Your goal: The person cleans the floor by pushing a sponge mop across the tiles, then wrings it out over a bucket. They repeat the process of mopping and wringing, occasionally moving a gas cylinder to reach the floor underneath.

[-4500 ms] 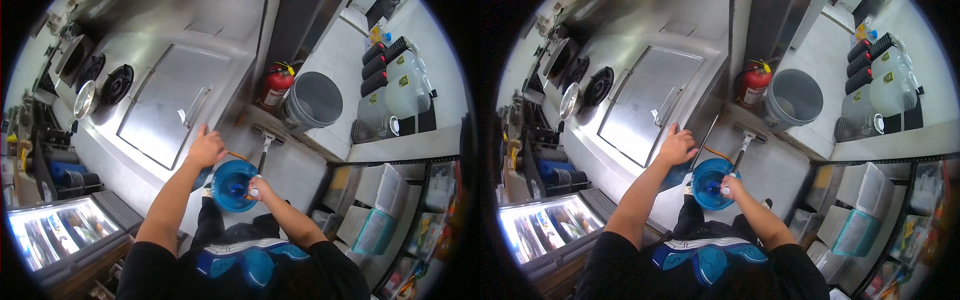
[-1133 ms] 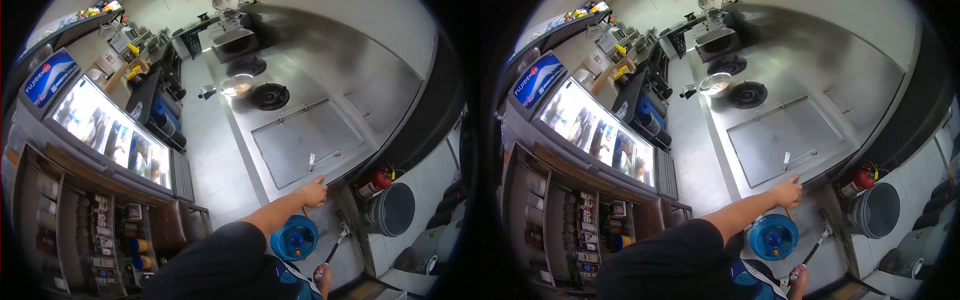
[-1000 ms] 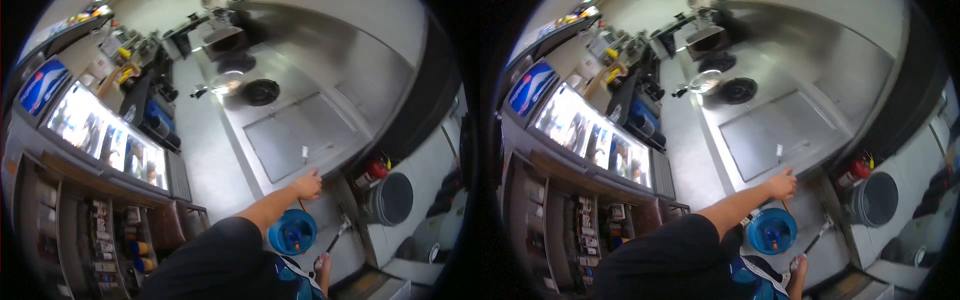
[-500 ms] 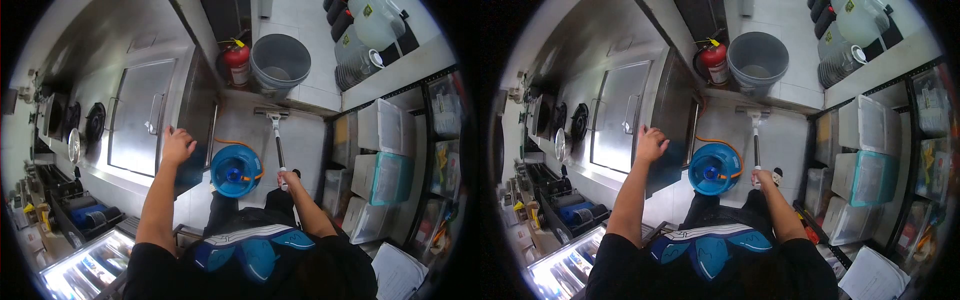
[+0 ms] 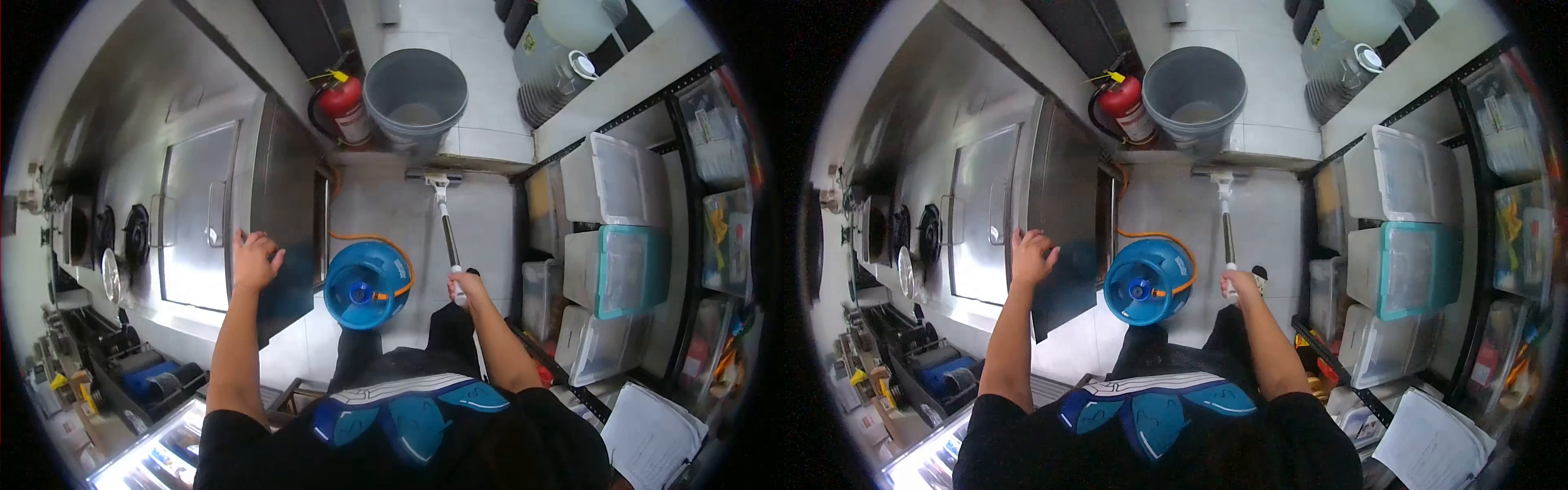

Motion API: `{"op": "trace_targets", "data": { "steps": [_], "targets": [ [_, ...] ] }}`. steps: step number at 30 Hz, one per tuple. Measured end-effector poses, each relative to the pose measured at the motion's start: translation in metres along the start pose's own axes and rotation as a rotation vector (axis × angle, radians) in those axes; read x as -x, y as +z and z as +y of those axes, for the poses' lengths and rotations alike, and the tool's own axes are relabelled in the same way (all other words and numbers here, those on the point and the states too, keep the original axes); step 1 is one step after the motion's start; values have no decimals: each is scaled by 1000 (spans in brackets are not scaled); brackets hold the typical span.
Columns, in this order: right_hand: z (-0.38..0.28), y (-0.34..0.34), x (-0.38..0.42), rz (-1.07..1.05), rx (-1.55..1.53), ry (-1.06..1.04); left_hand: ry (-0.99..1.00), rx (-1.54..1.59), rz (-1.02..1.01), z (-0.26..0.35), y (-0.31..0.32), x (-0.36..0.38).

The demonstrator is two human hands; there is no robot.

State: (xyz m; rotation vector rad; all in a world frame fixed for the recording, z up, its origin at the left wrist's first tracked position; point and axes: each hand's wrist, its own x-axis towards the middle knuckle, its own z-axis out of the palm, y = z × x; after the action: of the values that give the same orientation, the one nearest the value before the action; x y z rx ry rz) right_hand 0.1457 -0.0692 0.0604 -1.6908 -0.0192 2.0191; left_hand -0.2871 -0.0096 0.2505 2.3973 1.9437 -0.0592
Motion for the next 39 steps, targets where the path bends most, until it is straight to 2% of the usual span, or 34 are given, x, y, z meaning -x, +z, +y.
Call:
{"op": "trace_targets", "data": {
  "steps": [5, 6, 9, 12, 15, 18, 19, 21, 22, 24, 25, 26, 29, 31, 33, 35, 39],
  "targets": [
    [-8, -34, 10, 29, 132, -7, 20, 8, 19, 0, 2, 0],
    [-11, -33, 8, 65, 38, -10, 16, 10, 18, 0, 3, 1],
    [-28, -41, 26, -16, 74, -2, 32, 10, 46, 2, 2, -3],
    [-21, -53, 28, 82, 188, -34, 34, -16, 24, 2, 2, -3],
    [-10, -72, 16, -33, 107, 29, 15, -45, -4, 4, 5, -2],
    [12, -89, 17, -182, -132, 160, -145, -162, 87, 45, 16, -10],
    [16, -93, 14, -225, -206, 216, -176, -180, 52, 64, 28, -16],
    [15, -85, 12, -425, -398, 382, -46, -105, 44, 99, 63, -31],
    [18, -85, -2, -539, -445, 354, -44, -66, -141, 125, 73, -46],
    [-2, -83, -5, -506, -555, 434, 112, 79, -249, 159, 111, -61],
    [-19, -82, -1, -490, -602, 467, 97, 109, -330, 176, 123, -69],
    [-37, -80, 16, -459, -591, 419, 84, 140, -403, 191, 132, -77],
    [-48, -102, 56, -625, -512, 445, -14, 346, -416, 217, 150, -90],
    [-41, -113, 102, -468, -411, 363, -61, 422, -496, 225, 143, -97],
    [-32, -128, 159, -544, -313, 299, -49, 444, -470, 230, 138, -99],
    [-22, -132, 228, -433, -79, 242, -28, 493, -389, 233, 137, -105],
    [1, -115, 393, -371, 25, 102, 4, 640, -101, 251, 140, -129]
  ]
}}
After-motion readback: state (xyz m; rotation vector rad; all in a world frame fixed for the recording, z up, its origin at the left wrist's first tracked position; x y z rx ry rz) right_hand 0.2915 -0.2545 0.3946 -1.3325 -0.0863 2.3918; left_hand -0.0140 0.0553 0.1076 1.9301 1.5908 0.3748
